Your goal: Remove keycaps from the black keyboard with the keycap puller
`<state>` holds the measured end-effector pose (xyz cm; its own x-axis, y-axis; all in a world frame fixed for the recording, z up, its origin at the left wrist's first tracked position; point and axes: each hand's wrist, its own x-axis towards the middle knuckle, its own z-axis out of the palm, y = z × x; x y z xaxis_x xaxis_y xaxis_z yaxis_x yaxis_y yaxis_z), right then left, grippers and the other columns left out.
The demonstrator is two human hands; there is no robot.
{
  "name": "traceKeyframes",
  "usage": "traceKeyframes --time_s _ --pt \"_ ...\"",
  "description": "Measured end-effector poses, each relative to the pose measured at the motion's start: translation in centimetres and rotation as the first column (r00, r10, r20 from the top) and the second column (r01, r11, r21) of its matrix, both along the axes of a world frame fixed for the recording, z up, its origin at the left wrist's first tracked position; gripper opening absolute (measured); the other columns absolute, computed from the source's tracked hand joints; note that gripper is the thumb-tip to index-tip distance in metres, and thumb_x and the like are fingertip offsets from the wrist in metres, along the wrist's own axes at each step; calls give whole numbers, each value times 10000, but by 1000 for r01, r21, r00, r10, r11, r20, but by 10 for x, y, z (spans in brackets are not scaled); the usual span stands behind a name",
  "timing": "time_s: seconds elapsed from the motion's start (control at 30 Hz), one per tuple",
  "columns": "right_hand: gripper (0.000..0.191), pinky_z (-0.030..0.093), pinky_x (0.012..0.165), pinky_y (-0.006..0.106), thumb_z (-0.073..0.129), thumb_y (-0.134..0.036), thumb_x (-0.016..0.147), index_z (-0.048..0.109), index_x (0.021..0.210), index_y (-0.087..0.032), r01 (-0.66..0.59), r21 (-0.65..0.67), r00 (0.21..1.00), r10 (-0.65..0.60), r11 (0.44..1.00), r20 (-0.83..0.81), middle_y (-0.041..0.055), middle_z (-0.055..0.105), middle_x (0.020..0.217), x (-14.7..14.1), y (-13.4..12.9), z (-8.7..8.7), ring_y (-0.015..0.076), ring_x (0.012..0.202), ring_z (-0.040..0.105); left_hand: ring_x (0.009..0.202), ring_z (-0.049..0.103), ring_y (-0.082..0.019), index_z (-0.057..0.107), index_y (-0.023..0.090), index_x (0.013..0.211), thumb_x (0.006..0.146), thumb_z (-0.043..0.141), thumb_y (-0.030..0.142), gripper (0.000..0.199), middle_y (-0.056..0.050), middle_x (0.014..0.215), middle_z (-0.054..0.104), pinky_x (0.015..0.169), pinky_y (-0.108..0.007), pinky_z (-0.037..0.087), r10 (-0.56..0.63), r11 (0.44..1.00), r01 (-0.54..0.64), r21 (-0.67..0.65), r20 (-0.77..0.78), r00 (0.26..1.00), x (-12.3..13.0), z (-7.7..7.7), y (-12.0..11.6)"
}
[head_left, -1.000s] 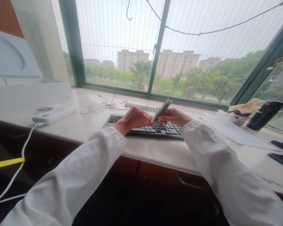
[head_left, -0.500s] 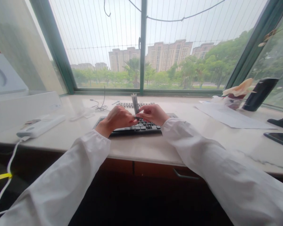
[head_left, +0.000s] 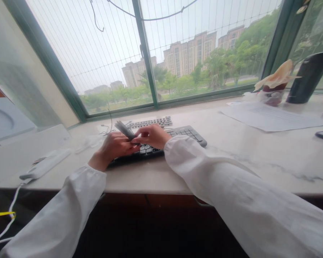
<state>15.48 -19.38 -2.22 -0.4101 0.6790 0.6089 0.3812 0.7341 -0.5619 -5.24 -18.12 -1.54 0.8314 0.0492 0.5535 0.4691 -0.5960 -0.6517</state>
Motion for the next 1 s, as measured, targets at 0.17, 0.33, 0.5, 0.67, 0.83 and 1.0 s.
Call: traceKeyframes --time_s 0.17,0.33,0.5,0.67,0.83,1.0 --pt "267 297 596 221 705 -440 736 742 853 -203 -31 -39 999 31 999 19 -41 559 598 0 2 2 80 589 457 415 459 -85 561 182 446 816 563 460 463 9 448 536 466 -253 304 31 1000 -31 -4 17 999 2 2 -4" --pt "271 294 594 225 692 -424 755 729 856 -175 -33 -46 999 35 998 31 -41 541 594 2 1 4 79 587 447 398 438 -85 562 191 442 818 568 429 445 16 405 502 475 -246 295 35 999 -35 22 27 999 0 -2 -1" --pt "243 339 627 224 644 -386 796 676 848 -152 -64 -23 996 65 998 61 -6 618 707 7 0 9 99 651 514 458 507 -95 636 208 547 829 579 379 334 16 489 586 508 -241 317 22 999 -22 -32 15 1000 2 -3 -1" --pt "211 366 652 252 616 -364 792 622 804 -153 -29 -76 984 42 997 174 16 635 779 11 -4 21 126 687 533 429 469 -84 581 186 520 859 548 396 400 23 442 530 504 -238 307 33 999 -33 -29 12 999 8 2 -6" --pt "309 365 530 247 597 -474 772 610 799 -166 -4 -306 959 91 952 269 -24 530 550 13 -13 33 126 537 497 401 416 -76 546 177 494 859 555 405 430 30 429 505 485 -241 269 -46 999 46 12 15 999 15 4 -13" --pt "251 359 479 202 559 -368 782 626 966 -212 -16 -436 982 96 900 161 -27 562 654 11 -15 37 84 506 476 419 423 -86 535 177 474 873 543 358 438 32 415 479 489 -254 242 -82 996 82 -22 28 996 19 5 -18"
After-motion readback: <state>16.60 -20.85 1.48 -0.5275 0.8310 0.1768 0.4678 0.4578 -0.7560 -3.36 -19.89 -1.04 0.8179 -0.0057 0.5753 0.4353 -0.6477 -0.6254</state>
